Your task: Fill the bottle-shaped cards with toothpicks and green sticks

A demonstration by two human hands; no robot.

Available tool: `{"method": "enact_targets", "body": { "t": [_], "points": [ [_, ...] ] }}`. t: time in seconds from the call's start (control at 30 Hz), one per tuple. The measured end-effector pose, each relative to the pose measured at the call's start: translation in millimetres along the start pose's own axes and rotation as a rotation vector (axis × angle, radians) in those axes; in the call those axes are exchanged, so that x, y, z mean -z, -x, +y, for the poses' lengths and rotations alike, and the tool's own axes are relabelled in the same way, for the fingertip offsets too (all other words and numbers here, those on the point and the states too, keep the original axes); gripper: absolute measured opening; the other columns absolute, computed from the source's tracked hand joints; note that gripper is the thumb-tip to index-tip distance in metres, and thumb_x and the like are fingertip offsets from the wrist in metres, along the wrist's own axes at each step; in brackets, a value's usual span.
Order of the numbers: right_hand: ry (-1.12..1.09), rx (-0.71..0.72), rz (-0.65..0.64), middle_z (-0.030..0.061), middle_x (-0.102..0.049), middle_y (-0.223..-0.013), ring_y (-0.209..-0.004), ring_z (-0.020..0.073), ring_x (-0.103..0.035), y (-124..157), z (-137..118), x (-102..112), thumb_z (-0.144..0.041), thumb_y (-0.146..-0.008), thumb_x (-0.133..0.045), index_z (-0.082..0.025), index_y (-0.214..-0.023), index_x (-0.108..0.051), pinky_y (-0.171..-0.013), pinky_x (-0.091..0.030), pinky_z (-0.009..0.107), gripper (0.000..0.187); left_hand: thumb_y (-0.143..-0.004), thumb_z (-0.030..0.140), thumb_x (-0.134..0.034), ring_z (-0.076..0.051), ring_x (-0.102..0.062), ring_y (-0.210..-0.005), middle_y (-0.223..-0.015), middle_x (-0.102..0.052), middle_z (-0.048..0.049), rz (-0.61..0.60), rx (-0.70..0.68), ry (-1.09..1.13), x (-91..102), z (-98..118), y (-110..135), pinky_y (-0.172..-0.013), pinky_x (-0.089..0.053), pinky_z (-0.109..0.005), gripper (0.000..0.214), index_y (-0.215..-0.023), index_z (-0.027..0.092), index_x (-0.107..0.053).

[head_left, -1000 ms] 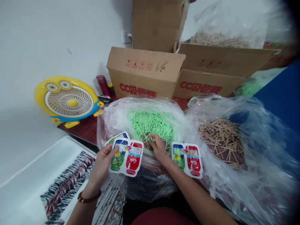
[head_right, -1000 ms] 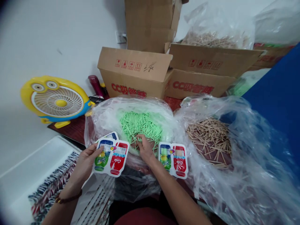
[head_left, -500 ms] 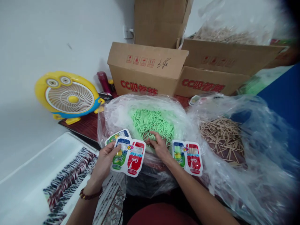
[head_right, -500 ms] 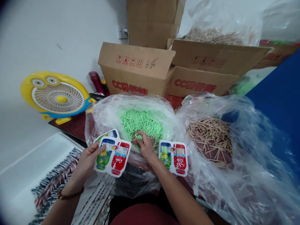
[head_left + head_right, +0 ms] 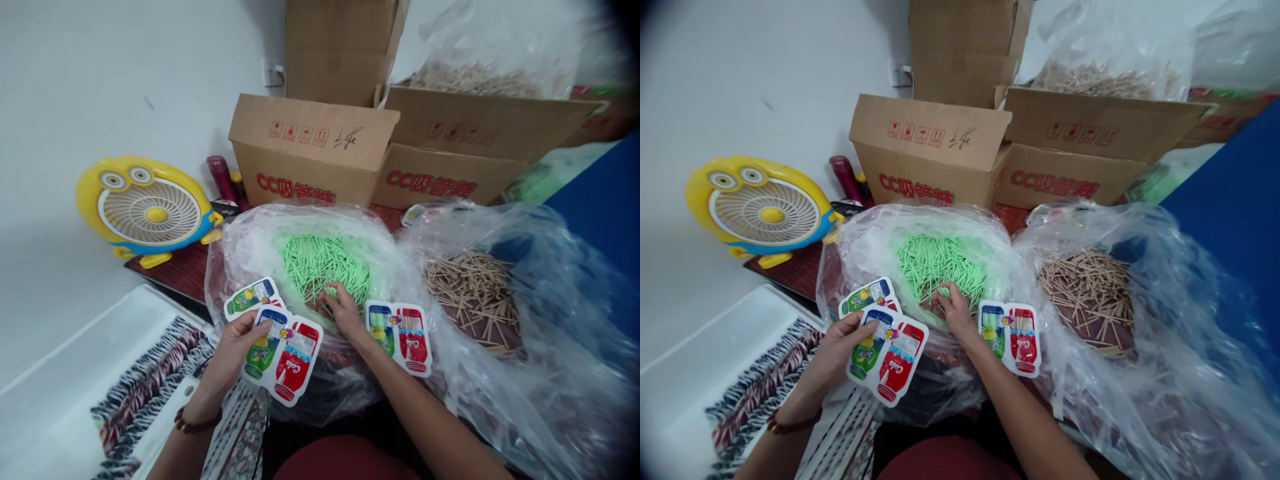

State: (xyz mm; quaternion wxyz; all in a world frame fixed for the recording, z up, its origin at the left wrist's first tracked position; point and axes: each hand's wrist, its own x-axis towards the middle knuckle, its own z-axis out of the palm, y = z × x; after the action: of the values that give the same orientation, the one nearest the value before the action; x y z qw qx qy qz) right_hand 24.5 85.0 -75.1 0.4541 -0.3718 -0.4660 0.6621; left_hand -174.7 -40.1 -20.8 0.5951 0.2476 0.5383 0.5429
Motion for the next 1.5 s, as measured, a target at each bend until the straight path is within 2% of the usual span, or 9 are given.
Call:
{"method": "enact_targets", "body": {
  "t": [0.23, 0.47, 0.6, 0.83, 0.93, 1.03, 1.17, 1.37, 1.5],
  "points": [
    [-0.218, 0.044, 0.137, -0.0037, -0.062, -0.077, -0.066, 0.0124, -0.058, -3.1, -13.5, -0.2, -0.031, -0.074, -0.068, -0.024, -0.091, -0.055, -0.064, -0.053, 0.028, 0.022, -0.069, 0.035, -0.077, -0.016, -0.065, -0.06, -0.071, -0.072, -0.001, -0.059, -0.008, -0.119, -17.9, -16.9, -1.4, -0.06, -0.052, -0.026, 0.023, -0.078, 0.016, -0.066],
    [-0.407, 0.006, 0.059, -0.0037, -0.062, -0.084, -0.07, 0.0114, -0.059, 10.0, -35.2, -6.0, -0.03, -0.077, -0.069, -0.026, -0.095, -0.053, -0.072, -0.054, 0.03, 0.024, -0.066, 0.041, -0.077, -0.016, -0.06, -0.054, -0.062, -0.068, -0.002, -0.152, 0.002, -0.222, -40.7, -21.7, -8.9, -0.049, -0.044, -0.024, 0.028, -0.069, 0.015, -0.066],
    [-0.141, -0.034, -0.103, -0.0018, -0.062, -0.083, -0.068, 0.0126, -0.058, 22.5, -48.8, -4.0, -0.031, -0.082, -0.063, -0.024, -0.092, -0.053, -0.063, -0.05, 0.027, 0.015, -0.067, 0.044, -0.075, -0.017, -0.061, -0.054, -0.062, -0.069, -0.0029, -0.185, 0.017, -0.225, -48.0, -18.0, -12.0, -0.047, -0.042, -0.023, 0.031, -0.075, 0.015, -0.068],
    [0.59, 0.23, -0.376, 0.0005, -0.062, -0.08, -0.074, 0.0166, -0.055, 34.5, -61.1, 0.6, -0.028, -0.091, -0.049, -0.023, -0.089, -0.058, -0.066, -0.041, 0.027, 0.011, -0.066, 0.044, -0.075, -0.014, -0.056, -0.049, -0.055, -0.063, 0.0003, -0.183, -0.003, -0.311, -48.8, -11.8, -23.1, -0.045, -0.037, -0.022, 0.031, -0.067, 0.015, -0.065],
    [0.736, 0.33, -0.414, 0.0006, -0.06, -0.077, -0.072, 0.0172, -0.053, 31.9, -56.6, 1.2, -0.024, -0.09, -0.048, -0.023, -0.087, -0.056, -0.065, -0.038, 0.028, 0.009, -0.067, 0.042, -0.075, -0.013, -0.052, -0.048, -0.053, -0.06, 0.0017, -0.203, -0.029, -0.371, -50.9, -9.4, -28.1, -0.044, -0.036, -0.021, 0.03, -0.064, 0.015, -0.063],
    [0.762, 0.32, -0.436, -0.0002, -0.059, -0.076, -0.069, 0.0165, -0.052, 30.6, -57.4, 3.0, -0.024, -0.091, -0.047, -0.023, -0.085, -0.054, -0.064, -0.037, 0.027, 0.009, -0.07, 0.044, -0.072, -0.012, -0.049, -0.048, -0.052, -0.057, 0.0025, -0.237, -0.05, -0.428, -52.6, -7.0, -29.0, -0.044, -0.034, -0.021, 0.031, -0.061, 0.016, -0.061],
    [0.557, 0.201, -0.383, -0.001, -0.059, -0.074, -0.069, 0.0156, -0.054, 34.7, -71.1, 3.6, -0.031, -0.091, -0.049, -0.023, -0.085, -0.055, -0.066, -0.041, 0.027, 0.011, -0.073, 0.046, -0.069, -0.012, -0.046, -0.049, -0.053, -0.055, 0.0024, -0.273, -0.087, -0.459, -53.0, -6.0, -24.4, -0.045, -0.033, -0.022, 0.032, -0.062, 0.016, -0.063],
    [-0.15, 0.174, 0.072, -0.0025, -0.059, -0.079, -0.069, 0.0133, -0.058, 43.8, -88.5, -11.7, -0.037, -0.089, -0.053, -0.025, -0.092, -0.048, -0.072, -0.052, 0.029, 0.013, -0.078, 0.044, -0.064, -0.011, -0.039, -0.051, -0.054, -0.049, 0.0032, -0.327, -0.156, -0.513, -56.5, -11.1, -16.8, -0.049, -0.03, -0.022, 0.032, -0.062, 0.016, -0.063],
    [-0.291, 0.209, 0.105, -0.0043, -0.058, -0.074, -0.072, 0.014, -0.061, 51.6, -91.7, -25.2, -0.033, -0.088, -0.054, -0.027, -0.091, -0.047, -0.08, -0.053, 0.034, 0.01, -0.083, 0.042, -0.059, -0.01, -0.033, -0.053, -0.056, -0.043, 0.0039, -0.382, -0.171, -0.539, -61.9, -14.0, -14.9, -0.05, -0.027, -0.022, 0.034, -0.06, 0.016, -0.058]
  ]
}}
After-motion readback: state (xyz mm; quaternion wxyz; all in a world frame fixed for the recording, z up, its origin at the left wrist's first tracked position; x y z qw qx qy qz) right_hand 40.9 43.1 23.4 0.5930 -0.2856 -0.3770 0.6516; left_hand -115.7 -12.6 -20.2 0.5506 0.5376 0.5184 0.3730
